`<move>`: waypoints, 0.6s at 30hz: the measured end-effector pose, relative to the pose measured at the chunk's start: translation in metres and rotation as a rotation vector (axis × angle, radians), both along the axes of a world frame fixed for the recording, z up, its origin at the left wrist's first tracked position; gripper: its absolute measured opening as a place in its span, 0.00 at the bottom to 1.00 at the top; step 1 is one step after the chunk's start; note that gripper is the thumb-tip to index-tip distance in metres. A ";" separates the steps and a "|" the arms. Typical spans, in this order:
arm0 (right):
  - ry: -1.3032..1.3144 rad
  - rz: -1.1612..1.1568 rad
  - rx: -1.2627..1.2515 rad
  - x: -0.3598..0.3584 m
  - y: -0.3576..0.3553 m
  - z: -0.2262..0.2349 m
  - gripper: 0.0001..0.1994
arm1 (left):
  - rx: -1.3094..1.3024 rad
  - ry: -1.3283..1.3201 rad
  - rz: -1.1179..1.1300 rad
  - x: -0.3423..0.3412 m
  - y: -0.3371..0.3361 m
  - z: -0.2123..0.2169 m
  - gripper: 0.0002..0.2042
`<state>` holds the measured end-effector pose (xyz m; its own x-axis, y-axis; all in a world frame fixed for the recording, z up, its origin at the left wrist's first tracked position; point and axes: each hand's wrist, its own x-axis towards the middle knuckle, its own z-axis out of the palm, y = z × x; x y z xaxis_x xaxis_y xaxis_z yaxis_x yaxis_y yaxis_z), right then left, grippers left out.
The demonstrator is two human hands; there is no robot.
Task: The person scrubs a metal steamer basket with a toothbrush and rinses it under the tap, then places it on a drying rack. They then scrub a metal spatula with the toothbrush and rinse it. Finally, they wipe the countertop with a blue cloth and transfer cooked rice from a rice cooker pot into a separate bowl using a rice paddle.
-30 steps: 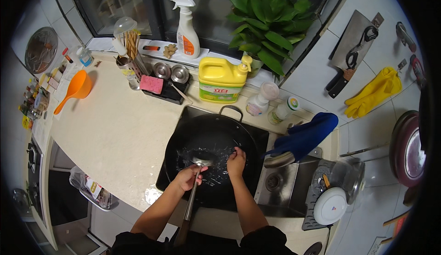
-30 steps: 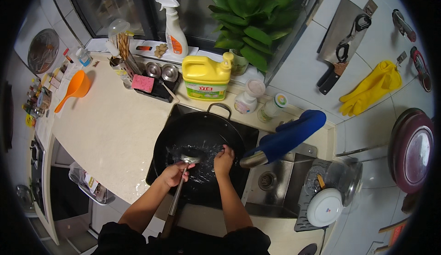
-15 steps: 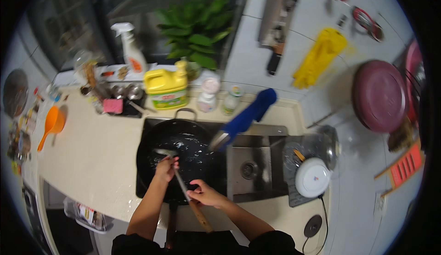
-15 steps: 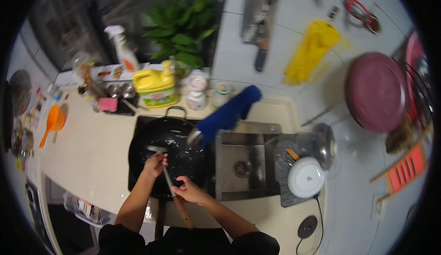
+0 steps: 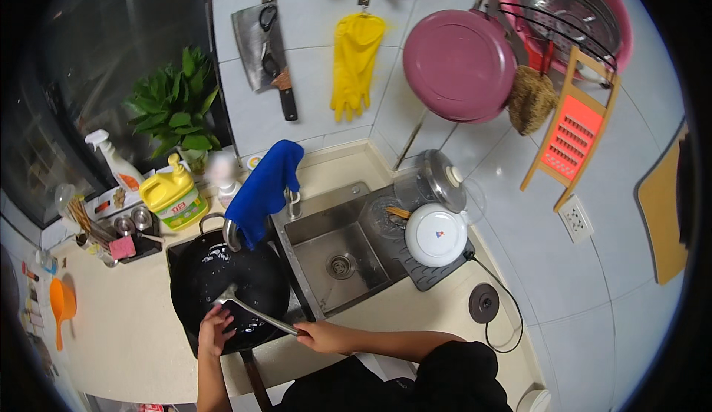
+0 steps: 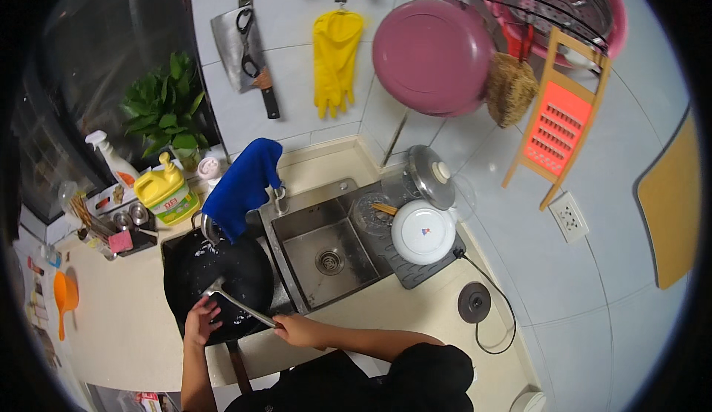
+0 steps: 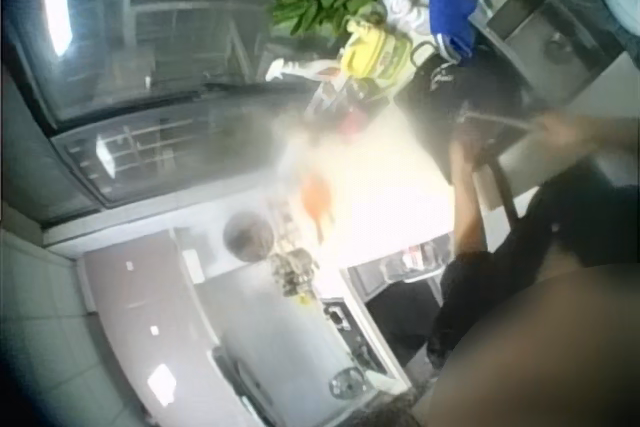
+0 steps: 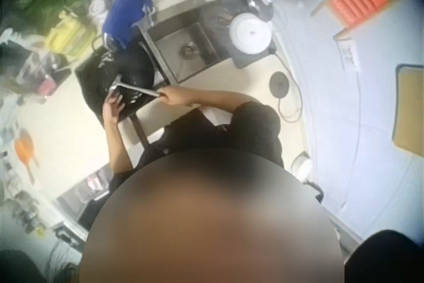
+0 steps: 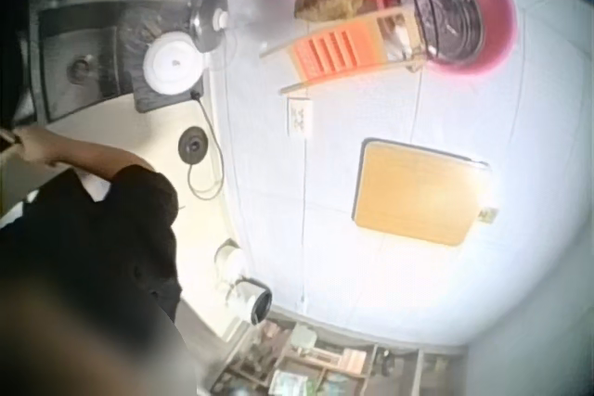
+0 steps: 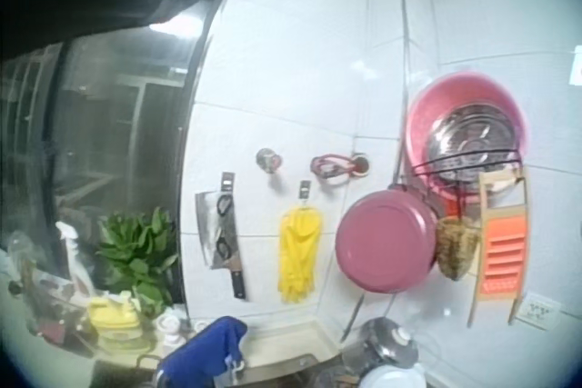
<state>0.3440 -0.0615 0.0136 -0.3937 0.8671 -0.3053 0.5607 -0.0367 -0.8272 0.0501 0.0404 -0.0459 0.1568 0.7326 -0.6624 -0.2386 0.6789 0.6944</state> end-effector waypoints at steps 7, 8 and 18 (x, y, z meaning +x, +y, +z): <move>0.054 -0.317 0.032 0.061 -0.060 0.024 0.22 | 0.009 0.073 0.069 -0.031 -0.036 0.001 0.19; 0.072 -0.396 0.020 0.070 -0.069 0.030 0.22 | 0.017 0.079 0.074 -0.033 -0.039 -0.001 0.19; -0.253 -1.028 0.291 0.188 -0.082 -0.021 0.22 | -0.019 0.001 0.065 -0.003 -0.060 0.000 0.13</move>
